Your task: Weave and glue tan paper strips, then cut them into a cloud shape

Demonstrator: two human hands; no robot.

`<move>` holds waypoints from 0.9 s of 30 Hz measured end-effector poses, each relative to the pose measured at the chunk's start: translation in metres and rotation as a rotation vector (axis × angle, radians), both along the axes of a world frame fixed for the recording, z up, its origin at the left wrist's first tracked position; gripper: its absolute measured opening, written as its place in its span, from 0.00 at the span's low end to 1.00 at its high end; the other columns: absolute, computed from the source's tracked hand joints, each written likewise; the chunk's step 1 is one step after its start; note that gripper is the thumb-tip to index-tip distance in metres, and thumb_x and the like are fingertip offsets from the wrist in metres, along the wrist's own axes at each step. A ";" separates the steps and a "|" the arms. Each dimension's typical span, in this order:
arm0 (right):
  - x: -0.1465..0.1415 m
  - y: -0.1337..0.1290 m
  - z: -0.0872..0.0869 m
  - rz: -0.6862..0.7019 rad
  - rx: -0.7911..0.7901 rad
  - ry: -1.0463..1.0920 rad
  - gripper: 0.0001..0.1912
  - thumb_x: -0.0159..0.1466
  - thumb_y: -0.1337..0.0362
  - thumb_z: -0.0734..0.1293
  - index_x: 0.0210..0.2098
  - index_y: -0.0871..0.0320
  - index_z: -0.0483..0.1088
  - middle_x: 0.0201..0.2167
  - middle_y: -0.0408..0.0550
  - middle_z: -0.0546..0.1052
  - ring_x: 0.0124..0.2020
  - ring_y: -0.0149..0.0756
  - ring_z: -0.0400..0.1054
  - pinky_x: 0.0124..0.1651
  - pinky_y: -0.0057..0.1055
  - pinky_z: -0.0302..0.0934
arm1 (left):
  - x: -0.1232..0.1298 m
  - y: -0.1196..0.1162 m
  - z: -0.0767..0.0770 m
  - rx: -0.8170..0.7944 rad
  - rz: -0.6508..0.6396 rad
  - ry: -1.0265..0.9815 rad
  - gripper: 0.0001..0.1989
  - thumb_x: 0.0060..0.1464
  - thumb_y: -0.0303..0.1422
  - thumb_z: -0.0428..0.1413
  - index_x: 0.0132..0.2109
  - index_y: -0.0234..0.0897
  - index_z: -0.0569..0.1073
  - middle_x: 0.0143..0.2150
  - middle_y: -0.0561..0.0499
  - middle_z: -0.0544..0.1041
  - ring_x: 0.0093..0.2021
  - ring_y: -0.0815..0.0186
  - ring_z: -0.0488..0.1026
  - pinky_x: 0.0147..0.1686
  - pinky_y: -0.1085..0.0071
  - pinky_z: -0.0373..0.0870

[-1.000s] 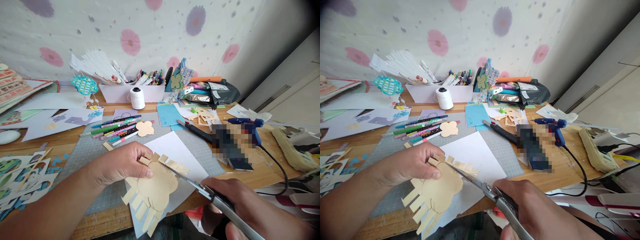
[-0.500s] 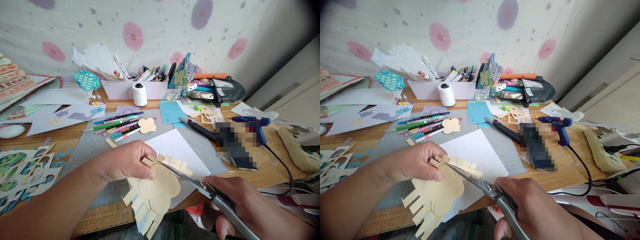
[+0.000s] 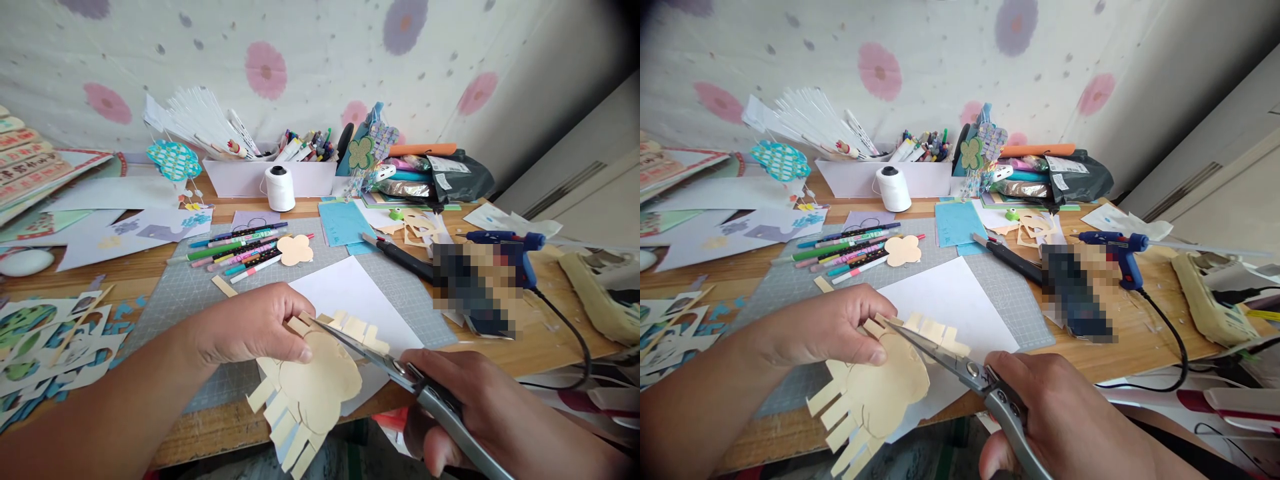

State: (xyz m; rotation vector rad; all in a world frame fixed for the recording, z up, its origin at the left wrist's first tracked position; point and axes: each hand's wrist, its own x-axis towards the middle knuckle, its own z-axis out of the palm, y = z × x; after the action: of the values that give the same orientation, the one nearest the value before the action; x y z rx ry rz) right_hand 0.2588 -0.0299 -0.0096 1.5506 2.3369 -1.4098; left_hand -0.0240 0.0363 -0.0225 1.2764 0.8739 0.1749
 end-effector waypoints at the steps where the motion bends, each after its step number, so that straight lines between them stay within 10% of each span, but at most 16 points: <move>1: 0.000 0.000 0.000 0.002 0.000 -0.009 0.08 0.58 0.63 0.71 0.30 0.53 0.66 0.27 0.40 0.75 0.28 0.34 0.69 0.30 0.27 0.57 | 0.000 0.000 0.000 -0.008 0.004 -0.005 0.08 0.41 0.33 0.62 0.31 0.33 0.78 0.25 0.54 0.74 0.26 0.70 0.66 0.25 0.77 0.61; 27: -0.004 0.009 0.002 0.030 0.085 0.068 0.12 0.56 0.54 0.72 0.32 0.54 0.70 0.25 0.44 0.76 0.25 0.37 0.68 0.26 0.27 0.57 | 0.004 -0.002 -0.003 -0.045 0.056 -0.048 0.05 0.37 0.30 0.64 0.26 0.34 0.77 0.21 0.58 0.72 0.23 0.73 0.63 0.22 0.78 0.59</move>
State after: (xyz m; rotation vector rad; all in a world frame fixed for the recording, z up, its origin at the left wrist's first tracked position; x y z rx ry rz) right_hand 0.2543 -0.0204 -0.0075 1.5031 2.4794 -1.3955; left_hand -0.0202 0.0348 -0.0260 1.2018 0.8680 0.2286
